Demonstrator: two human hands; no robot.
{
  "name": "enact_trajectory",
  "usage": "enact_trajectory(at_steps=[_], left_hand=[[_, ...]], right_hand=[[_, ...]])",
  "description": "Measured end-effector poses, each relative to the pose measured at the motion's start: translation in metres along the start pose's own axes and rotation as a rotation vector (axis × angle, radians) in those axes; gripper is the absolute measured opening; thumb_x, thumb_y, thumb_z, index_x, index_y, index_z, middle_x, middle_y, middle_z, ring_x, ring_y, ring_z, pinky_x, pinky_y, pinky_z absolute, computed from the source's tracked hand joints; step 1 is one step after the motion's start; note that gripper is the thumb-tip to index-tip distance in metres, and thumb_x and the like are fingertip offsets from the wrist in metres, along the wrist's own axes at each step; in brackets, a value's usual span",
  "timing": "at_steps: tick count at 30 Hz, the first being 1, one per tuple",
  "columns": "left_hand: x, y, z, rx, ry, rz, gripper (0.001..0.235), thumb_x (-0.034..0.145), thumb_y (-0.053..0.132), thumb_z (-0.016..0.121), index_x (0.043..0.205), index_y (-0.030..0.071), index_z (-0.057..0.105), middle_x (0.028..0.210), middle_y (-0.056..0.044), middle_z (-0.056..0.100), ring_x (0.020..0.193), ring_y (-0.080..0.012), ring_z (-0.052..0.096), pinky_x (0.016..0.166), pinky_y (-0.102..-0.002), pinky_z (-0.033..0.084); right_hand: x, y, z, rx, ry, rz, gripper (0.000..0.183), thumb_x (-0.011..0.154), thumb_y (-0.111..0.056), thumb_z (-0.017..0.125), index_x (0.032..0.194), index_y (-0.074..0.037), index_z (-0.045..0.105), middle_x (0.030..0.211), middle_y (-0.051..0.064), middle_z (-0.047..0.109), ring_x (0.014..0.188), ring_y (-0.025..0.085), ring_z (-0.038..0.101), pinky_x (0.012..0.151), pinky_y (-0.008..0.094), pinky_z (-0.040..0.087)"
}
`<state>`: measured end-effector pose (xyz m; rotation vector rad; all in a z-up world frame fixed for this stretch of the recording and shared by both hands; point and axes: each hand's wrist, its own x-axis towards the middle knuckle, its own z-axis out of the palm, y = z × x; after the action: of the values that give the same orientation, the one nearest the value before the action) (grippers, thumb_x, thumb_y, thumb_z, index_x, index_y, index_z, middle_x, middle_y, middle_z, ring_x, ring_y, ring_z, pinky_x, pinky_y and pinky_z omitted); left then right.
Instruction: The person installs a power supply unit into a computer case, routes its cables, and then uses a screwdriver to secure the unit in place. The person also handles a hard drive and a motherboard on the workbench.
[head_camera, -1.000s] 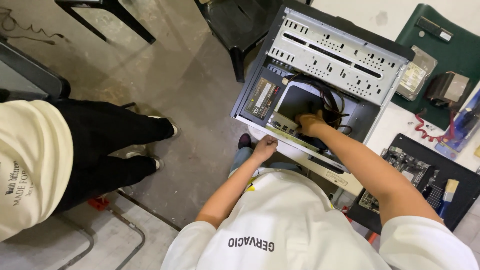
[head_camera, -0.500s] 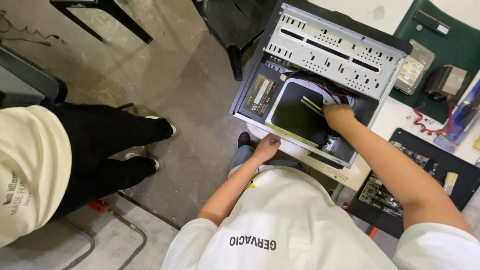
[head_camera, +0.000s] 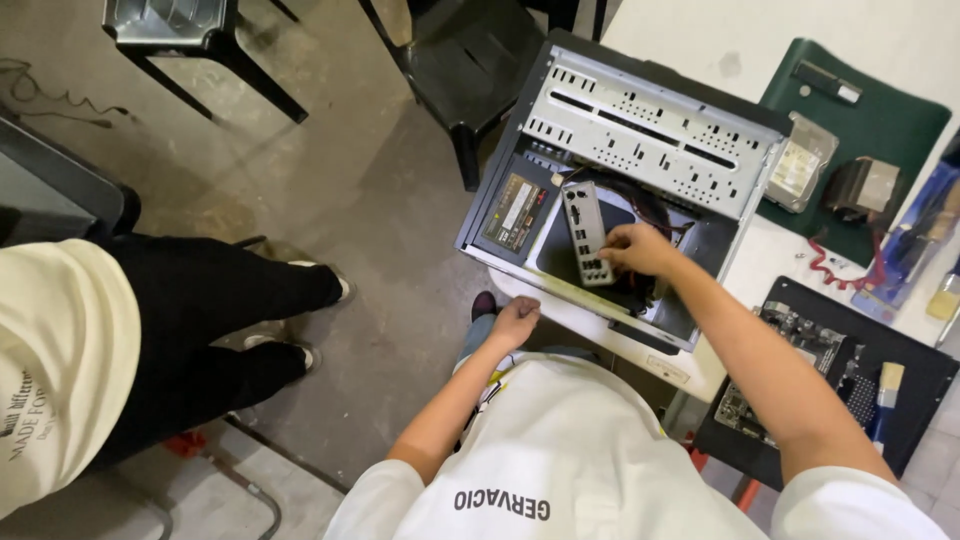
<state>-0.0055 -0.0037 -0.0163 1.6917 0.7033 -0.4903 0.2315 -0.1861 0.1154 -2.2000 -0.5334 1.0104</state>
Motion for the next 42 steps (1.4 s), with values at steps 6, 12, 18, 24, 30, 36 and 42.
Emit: enact_trajectory(at_steps=[6,12,18,24,30,36,42], left_hand=[[0.001,0.012,-0.002,-0.144,0.063,0.022,0.031,0.099,0.029,0.059,0.123,0.013,0.069,0.111,-0.010,0.074,0.096,-0.0198,0.073,0.091,-0.036,0.056],[0.011,0.017,-0.006,-0.215,0.088,0.077,0.030,0.100,0.025,0.059,0.124,0.008,0.067,0.118,-0.018,0.071,0.101,-0.0268,0.073,0.091,-0.041,0.057],[0.002,0.021,-0.009,-0.288,0.101,0.074,0.027,0.097,0.020,0.063,0.122,0.011,0.068,0.113,-0.017,0.071,0.095,-0.0247,0.074,0.088,-0.038,0.059],[0.029,-0.013,0.001,-0.287,0.091,0.043,0.027,0.099,0.015,0.059,0.123,0.008,0.068,0.110,-0.014,0.073,0.091,-0.0211,0.074,0.087,-0.039,0.058],[0.021,-0.017,0.008,-0.507,0.106,0.003,0.038,0.098,0.008,0.055,0.133,-0.006,0.059,0.110,-0.027,0.072,0.094,-0.0298,0.074,0.087,-0.039,0.059],[0.010,-0.004,0.011,-0.568,0.142,-0.005,0.056,0.099,0.013,0.062,0.149,-0.005,0.044,0.124,-0.027,0.068,0.101,-0.0276,0.075,0.092,-0.043,0.057],[-0.022,0.034,-0.008,-0.702,0.175,0.000,0.063,0.101,0.006,0.055,0.157,-0.006,0.028,0.139,-0.031,0.057,0.118,-0.0358,0.066,0.103,-0.044,0.054]], right_hand=[[0.003,0.017,0.028,0.400,-0.102,0.382,0.048,0.092,-0.009,0.070,0.134,0.006,0.052,0.121,0.028,0.062,0.108,0.045,0.069,0.084,0.064,0.058],[0.028,0.075,0.021,-0.781,0.056,0.026,0.035,0.079,-0.013,0.070,0.111,-0.001,0.075,0.095,0.019,0.076,0.099,0.036,0.076,0.085,0.046,0.063],[0.028,0.062,0.006,-0.625,0.072,0.080,0.035,0.083,-0.010,0.069,0.117,-0.005,0.075,0.101,0.019,0.076,0.106,0.038,0.073,0.094,0.046,0.058],[-0.006,-0.001,0.012,-0.381,-0.035,0.068,0.029,0.082,-0.023,0.080,0.106,-0.006,0.079,0.100,0.018,0.078,0.106,0.041,0.071,0.093,0.050,0.056],[-0.012,-0.019,0.049,-0.739,-0.172,-0.009,0.026,0.085,-0.031,0.076,0.106,-0.016,0.080,0.100,0.010,0.080,0.103,0.033,0.075,0.090,0.047,0.060],[-0.023,-0.034,0.061,-0.690,-0.257,-0.092,0.031,0.088,-0.019,0.072,0.117,-0.010,0.078,0.107,0.017,0.079,0.106,0.041,0.073,0.092,0.049,0.059],[-0.024,-0.041,0.061,-0.566,-0.294,-0.118,0.034,0.089,-0.019,0.072,0.122,-0.011,0.074,0.115,0.017,0.077,0.113,0.039,0.071,0.094,0.046,0.059]])
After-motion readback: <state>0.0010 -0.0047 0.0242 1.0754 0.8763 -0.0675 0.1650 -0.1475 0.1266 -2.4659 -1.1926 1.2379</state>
